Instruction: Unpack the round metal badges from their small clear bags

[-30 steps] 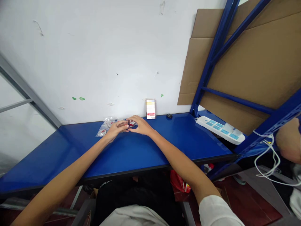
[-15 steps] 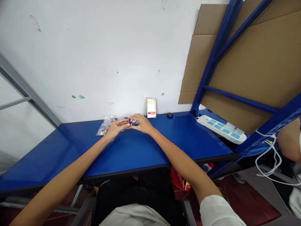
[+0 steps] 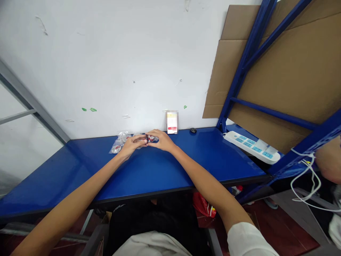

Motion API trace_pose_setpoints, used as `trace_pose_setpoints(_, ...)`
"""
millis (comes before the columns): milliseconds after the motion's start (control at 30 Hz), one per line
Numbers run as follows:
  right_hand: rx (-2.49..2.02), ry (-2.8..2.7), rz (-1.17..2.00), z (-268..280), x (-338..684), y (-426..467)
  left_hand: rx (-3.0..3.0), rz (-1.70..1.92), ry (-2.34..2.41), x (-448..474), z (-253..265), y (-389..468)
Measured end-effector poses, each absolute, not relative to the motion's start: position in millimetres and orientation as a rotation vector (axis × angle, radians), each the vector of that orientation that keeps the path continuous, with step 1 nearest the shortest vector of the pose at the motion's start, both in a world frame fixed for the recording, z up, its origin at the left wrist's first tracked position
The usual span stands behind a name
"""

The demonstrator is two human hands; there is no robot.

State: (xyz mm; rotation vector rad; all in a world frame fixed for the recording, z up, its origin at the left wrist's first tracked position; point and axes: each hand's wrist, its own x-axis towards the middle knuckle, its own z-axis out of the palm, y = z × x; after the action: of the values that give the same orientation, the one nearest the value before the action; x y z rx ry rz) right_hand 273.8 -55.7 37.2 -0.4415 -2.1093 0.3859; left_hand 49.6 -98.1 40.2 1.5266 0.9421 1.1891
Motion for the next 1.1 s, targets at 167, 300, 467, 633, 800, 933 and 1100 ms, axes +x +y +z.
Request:
trace_pose_setpoints(167, -0.415, -2.108, 0.396, 39, 275, -56, 1.535, 1.167, 0.950, 48, 42, -98)
trace_pose_setpoints(300, -0.446, -2.134, 0.376, 38, 275, -55, 1.545, 1.160, 0.951, 48, 43, -98)
trace_pose_setpoints(467, -0.453, -2.136, 0.345, 36, 275, -53, 1.549, 1.181, 0.963, 49, 42, -99)
trace_pose_setpoints(633, -0.458, -2.136, 0.346, 37, 274, -55, 1.544, 1.175, 0.973, 48, 42, -98)
trace_pose_setpoints(800, -0.473, -2.131, 0.358, 37, 274, -56, 1.545, 1.173, 0.973, 49, 44, -99)
trace_pose_setpoints(933, -0.461, -2.121, 0.352, 38, 273, -58, 1.556, 1.171, 0.986, 51, 49, -102)
trace_pose_setpoints(1100, -0.480, -2.126, 0.339, 39, 272, -60, 1.571, 1.178, 1.026, 51, 52, -103)
